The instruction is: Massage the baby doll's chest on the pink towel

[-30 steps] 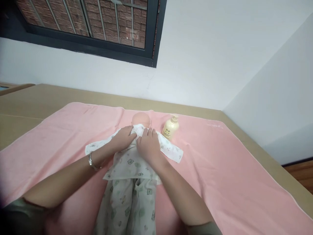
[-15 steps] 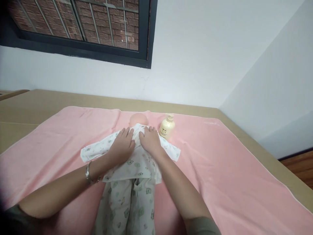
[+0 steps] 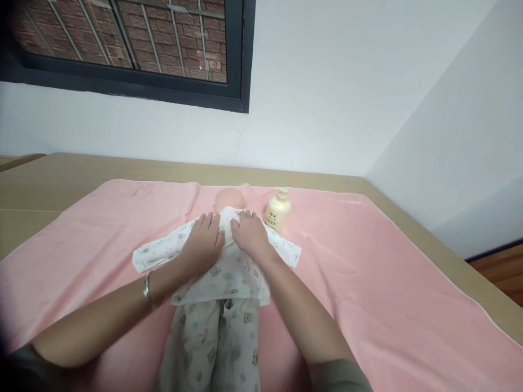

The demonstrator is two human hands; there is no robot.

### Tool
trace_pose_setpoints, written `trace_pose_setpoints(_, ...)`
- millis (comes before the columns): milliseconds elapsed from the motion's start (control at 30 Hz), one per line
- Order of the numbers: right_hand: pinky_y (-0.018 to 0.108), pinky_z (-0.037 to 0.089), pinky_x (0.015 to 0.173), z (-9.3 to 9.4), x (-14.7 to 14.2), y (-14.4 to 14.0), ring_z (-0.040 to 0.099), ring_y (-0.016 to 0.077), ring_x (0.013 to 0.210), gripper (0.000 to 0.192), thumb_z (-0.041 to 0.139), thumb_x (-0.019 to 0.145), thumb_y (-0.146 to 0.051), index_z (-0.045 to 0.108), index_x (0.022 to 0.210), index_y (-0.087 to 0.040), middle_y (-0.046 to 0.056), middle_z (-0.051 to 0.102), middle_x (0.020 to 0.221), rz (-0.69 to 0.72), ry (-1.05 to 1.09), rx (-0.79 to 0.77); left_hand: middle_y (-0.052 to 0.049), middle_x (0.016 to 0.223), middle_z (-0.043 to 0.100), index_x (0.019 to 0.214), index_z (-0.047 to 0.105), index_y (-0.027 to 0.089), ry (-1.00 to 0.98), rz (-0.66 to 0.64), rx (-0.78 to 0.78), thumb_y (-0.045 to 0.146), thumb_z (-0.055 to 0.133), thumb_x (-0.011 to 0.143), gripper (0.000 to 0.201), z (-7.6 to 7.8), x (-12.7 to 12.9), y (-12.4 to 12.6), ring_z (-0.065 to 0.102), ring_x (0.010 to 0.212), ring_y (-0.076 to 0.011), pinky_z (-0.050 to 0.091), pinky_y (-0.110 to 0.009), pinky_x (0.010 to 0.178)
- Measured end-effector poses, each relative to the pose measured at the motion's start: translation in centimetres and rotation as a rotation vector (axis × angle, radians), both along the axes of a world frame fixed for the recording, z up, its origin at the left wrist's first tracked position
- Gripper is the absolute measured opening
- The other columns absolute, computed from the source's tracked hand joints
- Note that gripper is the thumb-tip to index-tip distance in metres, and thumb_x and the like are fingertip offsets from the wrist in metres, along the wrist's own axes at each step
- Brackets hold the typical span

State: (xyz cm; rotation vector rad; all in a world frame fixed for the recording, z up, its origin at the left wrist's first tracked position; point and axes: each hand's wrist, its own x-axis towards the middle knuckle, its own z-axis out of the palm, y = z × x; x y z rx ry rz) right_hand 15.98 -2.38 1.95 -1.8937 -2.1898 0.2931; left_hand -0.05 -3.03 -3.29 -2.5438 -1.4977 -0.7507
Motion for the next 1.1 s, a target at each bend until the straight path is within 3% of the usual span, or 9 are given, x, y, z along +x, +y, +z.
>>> trace_pose_setpoints(100, 0.042, 0.037, 0.115, 0.0, 0.0, 0.5, 0.056, 0.0309, 0.133, 0.051, 0.031, 0.107, -0.03, 0.059, 0.138, -0.002, 0.024, 0.062, 0.142, -0.059, -0.01, 0.001, -0.023, 0.141, 0.06, 0.13, 0.059, 0.013, -0.01, 0.041, -0.024, 0.025, 0.045, 0.095, 0.04, -0.2, 0.1, -0.1, 0.05, 0.138, -0.0388, 0.038, -0.064, 0.113)
trace_pose_setpoints(233, 0.049, 0.03, 0.121, -0.6, -1.9, -1.7, 0.045, 0.037, 0.146, 0.057, 0.032, 0.106, -0.031, 0.046, 0.15, 0.003, 0.028, 0.05, 0.154, -0.088, -0.121, 0.079, -0.02, 0.125, 0.068, 0.117, 0.064, 0.015, -0.029, 0.083, -0.162, 0.024, 0.045, 0.094, 0.031, 0.9, -0.4, 1.5, 0.06, 0.123, -0.0357, 0.045, -0.056, 0.106)
trace_pose_setpoints(333, 0.051, 0.03, 0.123, -1.0, -2.8, -3.2, 0.043, 0.0368, 0.148, 0.057, 0.033, 0.105, -0.028, 0.045, 0.152, 0.002, 0.026, 0.051, 0.155, -0.022, -0.146, 0.136, -0.018, 0.11, 0.072, 0.109, 0.065, 0.014, -0.049, 0.146, -0.23, 0.026, 0.041, 0.095, 0.03, 1.5, -0.5, 2.4, 0.066, 0.108, -0.0326, 0.049, -0.048, 0.099)
trace_pose_setpoints(467, 0.047, 0.03, 0.123, -0.9, -2.3, -2.9, 0.044, 0.0331, 0.148, 0.052, 0.035, 0.104, -0.025, 0.052, 0.149, -0.005, 0.021, 0.054, 0.154, 0.058, -0.082, 0.144, -0.018, 0.117, 0.071, 0.116, 0.062, 0.013, -0.063, 0.174, -0.201, 0.027, 0.04, 0.096, 0.033, 1.3, -0.3, 2.3, 0.064, 0.113, -0.0323, 0.047, -0.046, 0.1)
trace_pose_setpoints(667, 0.045, 0.028, 0.124, -0.8, -1.4, -0.7, 0.04, 0.0332, 0.15, 0.059, 0.034, 0.105, -0.036, 0.047, 0.151, -0.001, 0.024, 0.046, 0.159, -0.029, -0.027, 0.041, -0.021, 0.131, 0.067, 0.129, 0.058, 0.008, -0.067, 0.196, -0.176, 0.03, 0.039, 0.099, 0.042, 0.9, 0.1, 1.7, 0.06, 0.125, -0.035, 0.044, -0.049, 0.108)
trace_pose_setpoints(933, 0.045, 0.027, 0.122, -1.3, -1.6, -0.8, 0.043, 0.0324, 0.146, 0.056, 0.035, 0.105, -0.034, 0.048, 0.15, -0.003, 0.023, 0.049, 0.157, -0.027, -0.038, 0.094, -0.019, 0.12, 0.071, 0.122, 0.062, 0.011, -0.072, 0.189, -0.138, 0.028, 0.04, 0.098, 0.037, 0.8, 0.1, 1.8, 0.062, 0.119, -0.0351, 0.046, -0.05, 0.106)
trace_pose_setpoints(1100, 0.044, 0.035, 0.115, -0.8, -1.2, -0.6, 0.052, 0.0319, 0.133, 0.05, 0.034, 0.105, -0.034, 0.054, 0.143, -0.008, 0.021, 0.058, 0.146, 0.014, -0.027, 0.077, -0.021, 0.122, 0.07, 0.124, 0.061, 0.01, -0.079, 0.186, -0.146, 0.029, 0.039, 0.099, 0.038, 0.9, 0.1, 1.8, 0.062, 0.118, -0.0354, 0.046, -0.05, 0.105)
